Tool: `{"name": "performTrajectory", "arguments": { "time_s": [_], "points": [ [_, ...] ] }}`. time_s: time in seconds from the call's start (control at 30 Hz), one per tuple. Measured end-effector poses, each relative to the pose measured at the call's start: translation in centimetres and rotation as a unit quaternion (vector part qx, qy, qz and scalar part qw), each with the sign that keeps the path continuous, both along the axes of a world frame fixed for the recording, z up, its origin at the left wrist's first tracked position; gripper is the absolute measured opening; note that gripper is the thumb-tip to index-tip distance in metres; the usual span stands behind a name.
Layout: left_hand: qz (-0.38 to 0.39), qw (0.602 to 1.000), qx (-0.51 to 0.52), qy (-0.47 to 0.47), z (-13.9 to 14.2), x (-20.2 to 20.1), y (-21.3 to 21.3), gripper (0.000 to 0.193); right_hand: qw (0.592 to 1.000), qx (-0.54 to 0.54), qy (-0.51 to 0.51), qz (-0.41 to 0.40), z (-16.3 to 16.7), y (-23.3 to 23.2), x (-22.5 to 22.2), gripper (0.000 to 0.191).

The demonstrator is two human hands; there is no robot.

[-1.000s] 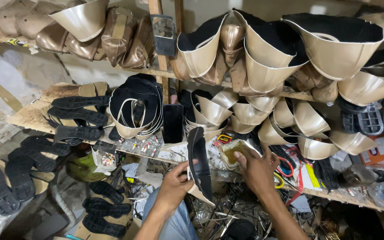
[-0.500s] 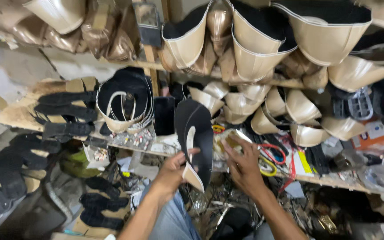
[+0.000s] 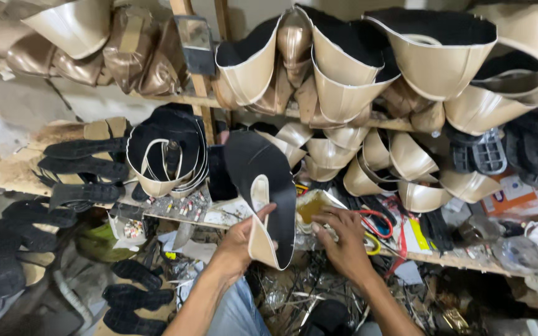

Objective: The person repeatedly applies a viscous substance to the edges of beige shoe uppers using a small cloth. They handle multiple uppers one at a time, rotating each piece to cover the perimeter, then place them back on a nearby shelf.

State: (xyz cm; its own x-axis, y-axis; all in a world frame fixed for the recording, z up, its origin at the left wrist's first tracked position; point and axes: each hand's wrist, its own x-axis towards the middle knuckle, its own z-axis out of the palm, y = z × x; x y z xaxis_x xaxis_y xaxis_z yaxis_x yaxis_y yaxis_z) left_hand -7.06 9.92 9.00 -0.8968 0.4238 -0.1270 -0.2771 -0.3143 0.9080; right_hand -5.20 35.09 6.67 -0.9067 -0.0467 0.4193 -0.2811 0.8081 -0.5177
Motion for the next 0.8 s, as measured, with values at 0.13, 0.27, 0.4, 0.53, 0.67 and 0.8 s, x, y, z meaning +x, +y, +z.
{"name": "performTrajectory", "arguments": {
  "time_s": [0.13,0.27,0.4,0.53,0.67,0.8],
  "points": [
    [-0.044,0.997,0.059,-0.038,1.1,0.4,-0.1,0.085,0.98,-0.086,0.125,0.127,0.9,-0.3,0.6,0.05],
    [-0.044,0.995,0.046,-0.072,1.6,0.8,-0.2,0.082,0.98,0.047,0.178,0.074,1.2,-0.6,0.7,0.053],
    [-0.006,0.999,-0.036,-0.002,1.1,0.7,-0.5,0.076,0.976,0.012,0.204,0.073,1.2,-0.7,0.4,0.063],
    [-0.011,1.0,-0.014,0.024,0.4,0.7,-1.0,0.072,0.966,0.09,0.22,0.098,1.0,-0.8,0.5,0.067],
    [0.001,1.0,-0.025,0.003,0.4,0.9,-1.5,0.069,0.944,0.103,0.269,0.159,0.4,-1.0,1.4,0.06],
    [-0.027,1.0,0.001,0.012,0.7,1.1,-1.7,0.073,0.963,0.023,0.227,0.142,-0.3,-1.0,2.2,0.068]
  ]
}}
